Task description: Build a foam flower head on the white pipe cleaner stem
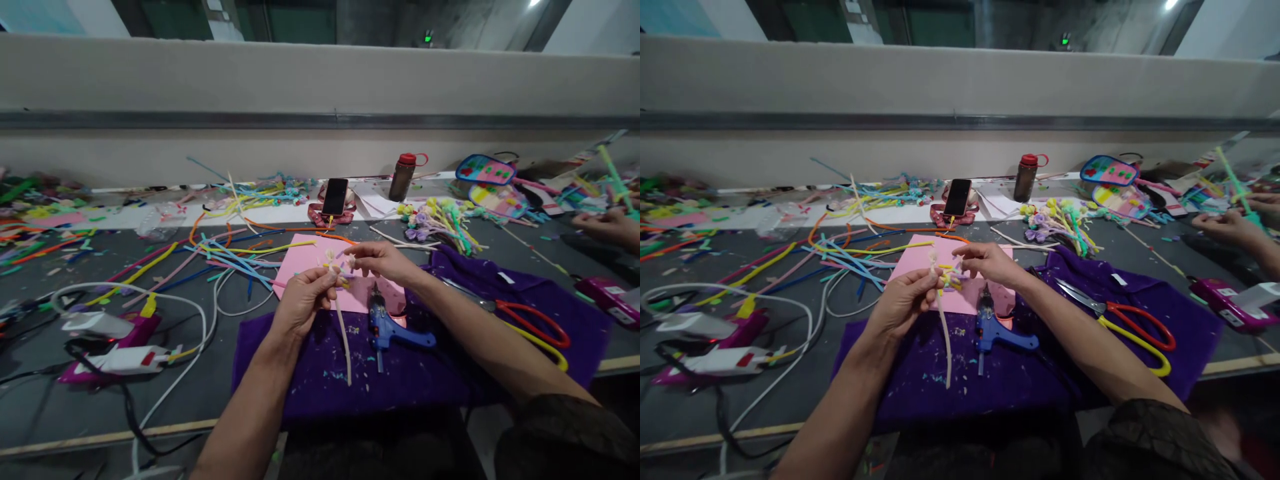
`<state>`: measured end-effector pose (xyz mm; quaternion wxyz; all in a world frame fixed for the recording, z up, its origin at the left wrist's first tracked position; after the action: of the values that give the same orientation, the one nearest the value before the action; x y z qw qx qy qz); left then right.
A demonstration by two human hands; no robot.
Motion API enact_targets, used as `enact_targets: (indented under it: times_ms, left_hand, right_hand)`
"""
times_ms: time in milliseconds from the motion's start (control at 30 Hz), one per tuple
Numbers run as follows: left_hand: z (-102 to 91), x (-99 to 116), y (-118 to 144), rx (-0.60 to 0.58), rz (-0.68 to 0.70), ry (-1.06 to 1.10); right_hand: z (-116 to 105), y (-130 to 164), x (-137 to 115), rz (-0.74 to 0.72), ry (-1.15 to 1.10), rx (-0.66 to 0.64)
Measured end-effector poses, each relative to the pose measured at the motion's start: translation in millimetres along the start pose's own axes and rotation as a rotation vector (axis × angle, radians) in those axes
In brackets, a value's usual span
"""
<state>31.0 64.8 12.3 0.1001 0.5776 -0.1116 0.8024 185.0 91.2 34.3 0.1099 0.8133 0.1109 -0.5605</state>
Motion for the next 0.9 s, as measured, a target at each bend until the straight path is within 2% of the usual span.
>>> enact_targets:
  times_ms: [200,367,467,600,733,833,900]
  left_hand:
    - [4.6,-2,1,0.01,-0.023,0.045]
    - [4.5,-1,2,0.015,-0.018,-0.002]
    - [4.3,-2,2,0.001,-0.012,-0.026]
    - [4.1,-3,2,0.008,-0.004,-0.029]
    - [5.6,-4,1,0.017,-0.01,-0.036]
    - [7.7,-4,1,0.016,-0.013,-0.039]
    - [8.4,-4,1,0.02,-0.014,-0.037]
  right_hand:
    - [1,0,4,0.029,-0.087,-0.002]
    - [-19,-11,10,0.04,0.063,0.103]
    - [-26,-8,6,0.02,0.02,0.108]
    - [-32,-1,4,0.023,-0.073,0.204]
    - [-32,-1,10,0.068,-0.207,0.213]
    - [-31,-2,12,0.049,-0.186,0.218]
    - [-27,-3,12,0.044,-0.181,0.176]
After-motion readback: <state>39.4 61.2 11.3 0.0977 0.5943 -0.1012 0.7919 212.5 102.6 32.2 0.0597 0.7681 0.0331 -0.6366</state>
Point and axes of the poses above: each hand's wrist, its own y-axis away from the middle knuckle, its own z-axis out of the palm, x = y × z, the point moved 6 cm from there along -y, towards the middle knuckle, and after that the axes turned 12 degrees about z, right-handed, at the moved point
